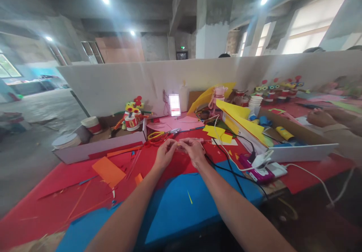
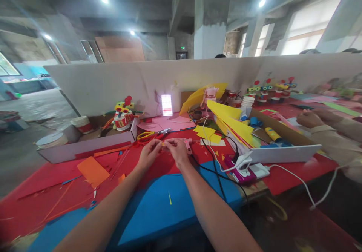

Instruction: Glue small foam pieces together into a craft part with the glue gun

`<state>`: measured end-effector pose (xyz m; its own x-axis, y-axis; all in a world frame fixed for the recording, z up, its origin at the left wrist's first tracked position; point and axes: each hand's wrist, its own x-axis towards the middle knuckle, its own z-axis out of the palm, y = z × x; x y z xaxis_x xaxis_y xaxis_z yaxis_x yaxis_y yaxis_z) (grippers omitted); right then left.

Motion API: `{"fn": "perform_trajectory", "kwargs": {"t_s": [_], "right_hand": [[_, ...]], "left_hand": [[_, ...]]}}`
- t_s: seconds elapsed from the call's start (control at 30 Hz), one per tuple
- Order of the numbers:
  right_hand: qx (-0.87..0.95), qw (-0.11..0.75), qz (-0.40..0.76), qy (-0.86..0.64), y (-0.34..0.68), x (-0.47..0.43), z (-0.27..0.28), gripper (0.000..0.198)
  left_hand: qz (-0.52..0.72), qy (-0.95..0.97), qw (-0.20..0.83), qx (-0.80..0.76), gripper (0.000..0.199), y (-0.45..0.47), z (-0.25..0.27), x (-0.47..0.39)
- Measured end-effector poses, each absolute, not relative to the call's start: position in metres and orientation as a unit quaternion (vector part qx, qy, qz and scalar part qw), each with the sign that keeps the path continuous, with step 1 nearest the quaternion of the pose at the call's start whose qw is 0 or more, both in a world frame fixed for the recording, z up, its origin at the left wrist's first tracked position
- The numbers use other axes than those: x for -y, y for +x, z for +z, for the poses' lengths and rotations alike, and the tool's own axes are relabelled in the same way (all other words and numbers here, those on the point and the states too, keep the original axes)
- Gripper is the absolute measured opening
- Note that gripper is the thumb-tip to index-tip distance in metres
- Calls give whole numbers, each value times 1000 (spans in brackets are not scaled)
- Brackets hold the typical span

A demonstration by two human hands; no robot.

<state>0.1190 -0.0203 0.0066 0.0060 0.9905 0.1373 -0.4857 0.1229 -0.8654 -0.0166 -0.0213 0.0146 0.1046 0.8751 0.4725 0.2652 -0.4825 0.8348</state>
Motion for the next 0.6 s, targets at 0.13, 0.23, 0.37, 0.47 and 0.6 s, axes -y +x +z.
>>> {"fn": "perform_trajectory", "kwargs": {"t_s": [0.13, 0.23, 0.37, 0.47, 0.6], "right_hand": [[407, 639, 575, -308, 114, 23, 7, 29], [399, 623, 600, -305, 117, 24, 7, 29], [394, 583, 648, -290, 123, 22, 5, 39], [414, 553, 667, -278, 125, 21, 2, 42], [431, 542, 661, -291, 123, 21, 1, 38]], "left_hand": [[549, 651, 304, -428, 26, -15, 11, 19], [560, 636, 322, -423, 25, -17, 12, 19], [564, 607, 373, -417, 24, -18, 14, 21], [568, 585, 405, -413, 23, -18, 14, 21], [575, 570, 423, -408, 21, -21, 13, 19]]}}
